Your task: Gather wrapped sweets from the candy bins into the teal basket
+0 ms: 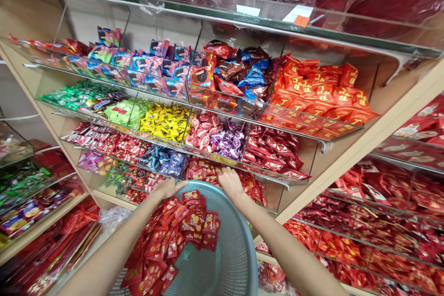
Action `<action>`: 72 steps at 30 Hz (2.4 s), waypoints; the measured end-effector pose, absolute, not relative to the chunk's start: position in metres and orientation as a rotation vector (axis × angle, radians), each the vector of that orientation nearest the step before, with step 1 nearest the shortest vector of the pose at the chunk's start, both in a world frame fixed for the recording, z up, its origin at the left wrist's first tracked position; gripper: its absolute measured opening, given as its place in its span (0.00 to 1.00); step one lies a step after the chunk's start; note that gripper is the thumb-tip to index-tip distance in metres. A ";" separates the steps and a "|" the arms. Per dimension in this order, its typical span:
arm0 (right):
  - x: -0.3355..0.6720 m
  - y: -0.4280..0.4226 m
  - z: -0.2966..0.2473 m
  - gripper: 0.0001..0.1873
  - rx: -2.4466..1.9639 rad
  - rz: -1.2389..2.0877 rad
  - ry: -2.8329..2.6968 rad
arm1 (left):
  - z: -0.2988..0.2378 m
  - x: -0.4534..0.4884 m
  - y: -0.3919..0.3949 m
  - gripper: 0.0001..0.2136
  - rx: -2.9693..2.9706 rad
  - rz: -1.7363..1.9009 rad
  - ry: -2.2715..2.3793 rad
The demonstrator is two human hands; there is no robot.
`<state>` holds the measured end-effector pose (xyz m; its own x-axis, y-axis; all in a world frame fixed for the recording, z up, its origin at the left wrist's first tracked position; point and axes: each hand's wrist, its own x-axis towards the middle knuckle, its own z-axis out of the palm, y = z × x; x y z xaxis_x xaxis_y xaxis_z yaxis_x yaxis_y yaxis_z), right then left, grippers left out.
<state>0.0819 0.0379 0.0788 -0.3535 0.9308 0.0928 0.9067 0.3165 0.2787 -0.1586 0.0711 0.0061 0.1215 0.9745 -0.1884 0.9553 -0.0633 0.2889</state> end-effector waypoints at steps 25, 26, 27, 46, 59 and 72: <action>0.055 0.027 0.052 0.06 1.415 -0.339 2.343 | 0.007 -0.157 0.070 0.35 2.009 0.074 1.932; 0.053 0.027 0.049 0.06 1.451 -0.275 2.366 | 0.007 -0.157 0.070 0.35 2.008 0.074 1.931; 0.051 0.027 0.046 0.08 1.476 -0.229 2.392 | 0.008 -0.157 0.069 0.35 2.007 0.075 1.930; 0.085 0.055 0.040 0.16 1.918 -0.092 2.545 | 0.001 -0.159 0.072 0.37 2.076 0.093 1.900; 0.083 0.110 0.035 0.41 1.511 -0.287 2.309 | 0.008 -0.159 0.069 0.39 2.051 0.102 1.902; 0.074 0.105 0.036 0.42 1.560 -0.217 2.220 | 0.012 -0.158 0.067 0.39 2.045 0.079 1.903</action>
<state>0.0744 0.1051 0.0363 -0.2851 0.8619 -0.4195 0.9267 0.3596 0.1092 -0.1578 0.0669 0.0125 0.0989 0.9764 -0.1918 0.9573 -0.0407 0.2863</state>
